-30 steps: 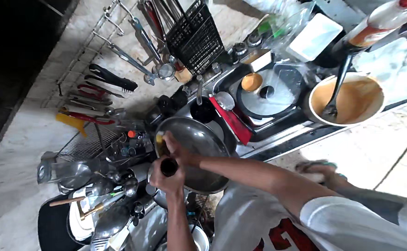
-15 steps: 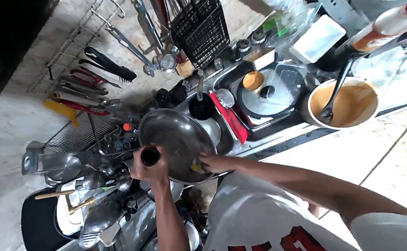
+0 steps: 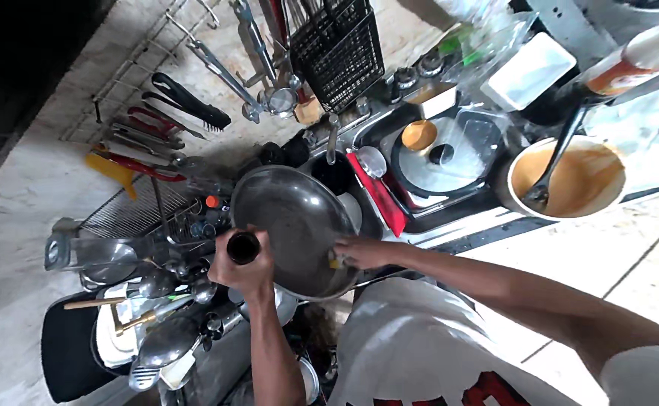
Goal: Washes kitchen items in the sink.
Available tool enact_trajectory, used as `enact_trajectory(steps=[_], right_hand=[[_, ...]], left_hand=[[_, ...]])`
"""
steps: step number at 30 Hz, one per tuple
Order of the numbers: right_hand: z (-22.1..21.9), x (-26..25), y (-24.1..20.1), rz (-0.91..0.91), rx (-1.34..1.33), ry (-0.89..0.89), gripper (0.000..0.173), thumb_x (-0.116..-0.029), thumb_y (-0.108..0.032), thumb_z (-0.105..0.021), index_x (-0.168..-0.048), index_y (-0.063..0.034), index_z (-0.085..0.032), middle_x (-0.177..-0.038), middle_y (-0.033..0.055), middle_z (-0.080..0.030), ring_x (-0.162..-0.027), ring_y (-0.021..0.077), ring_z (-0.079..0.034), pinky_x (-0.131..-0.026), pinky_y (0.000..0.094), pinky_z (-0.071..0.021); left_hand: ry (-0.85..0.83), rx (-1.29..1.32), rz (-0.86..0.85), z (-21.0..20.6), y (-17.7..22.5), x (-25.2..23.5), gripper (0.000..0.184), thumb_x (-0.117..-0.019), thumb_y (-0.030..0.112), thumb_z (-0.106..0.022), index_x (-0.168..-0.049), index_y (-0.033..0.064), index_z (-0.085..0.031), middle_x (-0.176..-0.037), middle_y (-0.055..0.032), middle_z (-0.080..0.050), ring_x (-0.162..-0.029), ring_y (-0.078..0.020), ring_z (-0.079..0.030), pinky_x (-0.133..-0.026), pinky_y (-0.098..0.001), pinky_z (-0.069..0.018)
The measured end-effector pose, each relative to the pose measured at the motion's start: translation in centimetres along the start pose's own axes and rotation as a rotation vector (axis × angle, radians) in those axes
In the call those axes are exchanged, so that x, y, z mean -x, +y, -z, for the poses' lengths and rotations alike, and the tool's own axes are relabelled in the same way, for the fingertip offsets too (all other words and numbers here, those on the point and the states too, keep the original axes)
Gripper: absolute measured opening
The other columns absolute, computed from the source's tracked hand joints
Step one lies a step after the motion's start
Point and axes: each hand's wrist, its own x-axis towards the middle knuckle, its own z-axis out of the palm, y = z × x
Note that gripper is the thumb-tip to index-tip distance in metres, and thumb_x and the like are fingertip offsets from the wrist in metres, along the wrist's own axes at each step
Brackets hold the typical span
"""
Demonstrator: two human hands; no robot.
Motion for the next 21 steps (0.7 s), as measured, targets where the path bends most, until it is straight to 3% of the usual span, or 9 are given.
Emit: enact_trajectory(steps=[2, 4, 6, 8, 10, 13, 16, 19, 21], right_hand=[[0.7, -3.0, 2.8, -0.144, 0.188, 0.128, 0.040, -0.0993, -0.012, -0.060, -0.137, 0.0007, -0.058, -0.145, 0.0263, -0.052, -0.138, 0.0449, -0.047, -0.114, 0.0597, -0.0402], [0.7, -7.2, 4.6, -0.223, 0.218, 0.411, 0.048, -0.0940, -0.009, -0.068, -0.140, -0.0020, -0.057, -0.146, 0.0246, -0.051, -0.138, 0.0417, -0.048, -0.114, 0.0548, -0.0426], [1.7, -11.2, 3.2, -0.247, 0.099, 0.634, 0.053, -0.0909, -0.008, -0.073, -0.140, -0.0009, -0.055, -0.145, 0.0271, -0.050, -0.134, 0.0422, -0.052, -0.110, 0.0536, -0.0480], [2.4, -13.5, -0.8, -0.134, -0.038, 0.713, 0.052, -0.0891, -0.006, -0.074, -0.138, -0.0018, -0.056, -0.147, 0.0266, -0.047, -0.130, 0.0407, -0.055, -0.106, 0.0502, -0.0520], [2.0, -13.7, -4.5, 0.021, -0.081, 0.622, 0.051, -0.0886, -0.009, -0.074, -0.136, -0.0038, -0.058, -0.150, 0.0223, -0.046, -0.131, 0.0354, -0.056, -0.106, 0.0468, -0.0528], [1.0, -8.4, -8.5, 0.174, -0.223, 0.266, 0.054, -0.0905, -0.004, -0.071, -0.142, -0.0091, -0.058, -0.155, 0.0145, -0.047, -0.135, 0.0295, -0.053, -0.112, 0.0477, -0.0474], [0.7, -3.1, -8.0, 0.222, -0.322, -0.007, 0.041, -0.0894, 0.007, -0.065, -0.127, -0.0085, -0.069, -0.148, 0.0132, -0.055, -0.132, 0.0292, -0.057, -0.110, 0.0497, -0.0486], [1.1, -2.2, -8.0, 0.280, -0.349, 0.004, 0.036, -0.0892, 0.009, -0.061, -0.121, -0.0038, -0.071, -0.137, 0.0159, -0.063, -0.125, 0.0292, -0.061, -0.108, 0.0485, -0.0488], [1.7, -3.8, -9.6, 0.246, -0.381, 0.217, 0.035, -0.0938, -0.003, -0.066, -0.129, 0.0006, -0.066, -0.133, 0.0176, -0.065, -0.123, 0.0258, -0.063, -0.108, 0.0434, -0.0496]], left_hand=[[-0.046, 0.061, 0.060, 0.5, 0.6, 0.1, 0.027, -0.0797, 0.023, -0.075, -0.083, -0.0021, -0.068, -0.072, -0.0040, -0.068, -0.067, -0.0010, -0.066, -0.062, -0.0191, -0.0545], [-0.076, 0.159, 0.094, 0.9, 1.3, 0.8, 0.026, -0.0798, 0.021, -0.076, -0.083, -0.0026, -0.068, -0.074, -0.0014, -0.068, -0.069, 0.0009, -0.066, -0.065, -0.0179, -0.0565], [-0.079, 0.221, 0.104, 0.8, 1.9, 1.7, 0.022, -0.0786, 0.017, -0.076, -0.082, -0.0031, -0.068, -0.073, -0.0007, -0.068, -0.069, 0.0016, -0.066, -0.065, -0.0170, -0.0569], [-0.068, 0.230, 0.136, 0.5, 2.3, 2.6, 0.021, -0.0780, 0.016, -0.077, -0.081, -0.0020, -0.067, -0.071, 0.0007, -0.067, -0.067, 0.0022, -0.065, -0.064, -0.0166, -0.0564], [-0.048, 0.211, 0.183, 0.1, 2.2, 3.0, 0.021, -0.0776, 0.017, -0.078, -0.080, -0.0011, -0.067, -0.071, 0.0013, -0.067, -0.066, 0.0020, -0.065, -0.062, -0.0170, -0.0560], [-0.025, 0.195, 0.251, -0.1, 1.1, 2.9, 0.022, -0.0762, 0.016, -0.078, -0.083, -0.0024, -0.067, -0.072, 0.0018, -0.067, -0.068, 0.0034, -0.065, -0.064, -0.0160, -0.0560], [0.000, 0.153, 0.266, 0.2, 0.3, 2.8, 0.020, -0.0762, 0.015, -0.076, -0.083, -0.0021, -0.067, -0.072, 0.0008, -0.067, -0.067, 0.0032, -0.065, -0.063, -0.0164, -0.0553], [-0.060, 0.144, 0.252, -0.2, 0.8, 3.2, 0.021, -0.0746, 0.016, -0.077, -0.084, -0.0006, -0.068, -0.072, -0.0001, -0.068, -0.066, 0.0013, -0.065, -0.061, -0.0188, -0.0562], [-0.150, 0.191, 0.262, -0.9, 1.8, 4.1, 0.023, -0.0728, 0.017, -0.080, -0.084, 0.0018, -0.068, -0.073, -0.0007, -0.070, -0.066, -0.0021, -0.068, -0.060, -0.0228, -0.0589]])
